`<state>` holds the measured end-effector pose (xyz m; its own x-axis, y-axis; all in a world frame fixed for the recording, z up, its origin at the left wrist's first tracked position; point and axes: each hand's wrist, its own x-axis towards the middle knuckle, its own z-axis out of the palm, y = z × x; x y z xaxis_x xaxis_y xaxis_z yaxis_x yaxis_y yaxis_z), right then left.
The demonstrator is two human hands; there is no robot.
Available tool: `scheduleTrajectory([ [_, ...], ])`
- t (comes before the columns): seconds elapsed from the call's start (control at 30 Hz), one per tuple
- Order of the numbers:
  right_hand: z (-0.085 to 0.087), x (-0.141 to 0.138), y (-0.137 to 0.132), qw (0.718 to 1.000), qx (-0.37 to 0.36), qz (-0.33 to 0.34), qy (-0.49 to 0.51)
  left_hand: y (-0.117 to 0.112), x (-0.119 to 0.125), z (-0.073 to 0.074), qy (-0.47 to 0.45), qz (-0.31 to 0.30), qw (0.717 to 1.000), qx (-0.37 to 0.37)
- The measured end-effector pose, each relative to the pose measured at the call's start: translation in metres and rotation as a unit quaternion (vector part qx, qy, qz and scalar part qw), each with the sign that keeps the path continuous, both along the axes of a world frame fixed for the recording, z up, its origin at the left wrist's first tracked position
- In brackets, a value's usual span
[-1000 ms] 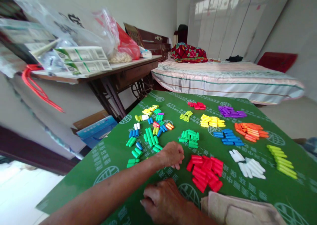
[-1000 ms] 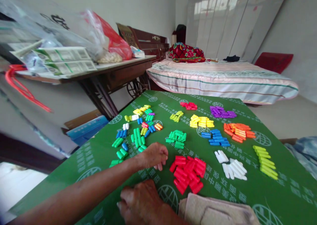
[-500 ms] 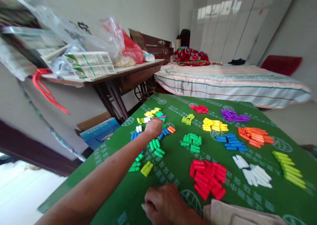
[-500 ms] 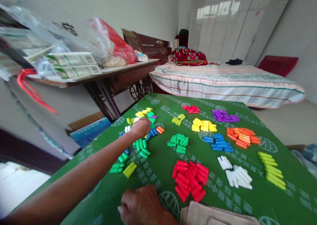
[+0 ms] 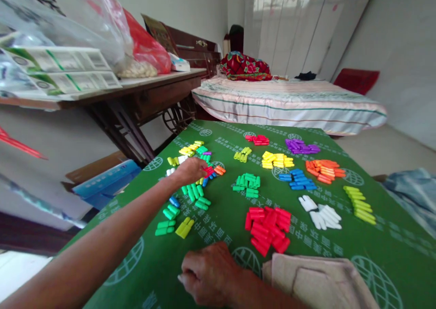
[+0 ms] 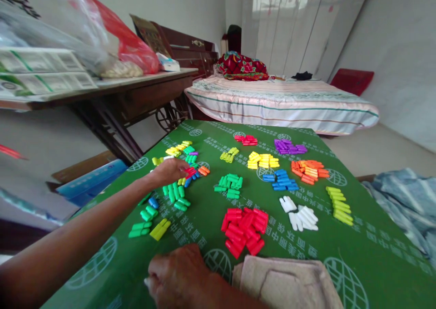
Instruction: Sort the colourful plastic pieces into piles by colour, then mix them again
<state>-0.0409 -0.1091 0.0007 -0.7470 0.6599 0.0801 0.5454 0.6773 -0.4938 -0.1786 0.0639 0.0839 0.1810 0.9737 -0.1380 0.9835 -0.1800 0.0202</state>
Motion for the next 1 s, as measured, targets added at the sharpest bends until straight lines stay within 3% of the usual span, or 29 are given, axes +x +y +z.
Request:
scheduleTrajectory([
  [0.07, 0.0, -0.001, 0.0, 1.0, 0.002, 0.0, 0.001, -0.016, 0.02, 0.0, -0.101, -0.05, 0.993, -0.045],
  [0.13, -0.001, -0.001, 0.0, 1.0, 0.005, 0.003, 0.004, -0.035, 0.043, -0.003, -0.229, -0.103, 0.961, -0.113],
  [0.2, -0.001, 0.0, 0.0, 1.0, 0.004, 0.005, 0.007, -0.056, 0.067, -0.008, -0.294, -0.154, 0.929, -0.164],
  [0.37, -0.001, 0.0, 0.0, 1.0, -0.003, 0.005, 0.011, -0.084, 0.11, -0.015, -0.255, -0.247, 0.921, -0.16],
  [0.5, -0.001, 0.0, 0.001, 1.0, -0.006, 0.009, 0.002, -0.084, 0.118, -0.013, -0.186, -0.304, 0.928, -0.111],
  [0.77, -0.004, -0.001, -0.001, 1.0, -0.024, -0.004, 0.008, -0.071, 0.089, -0.013, -0.163, -0.211, 0.964, -0.014],
  [1.0, -0.011, -0.003, -0.005, 1.0, -0.022, -0.015, 0.011, -0.029, 0.041, -0.025, -0.057, -0.076, 0.995, 0.04],
])
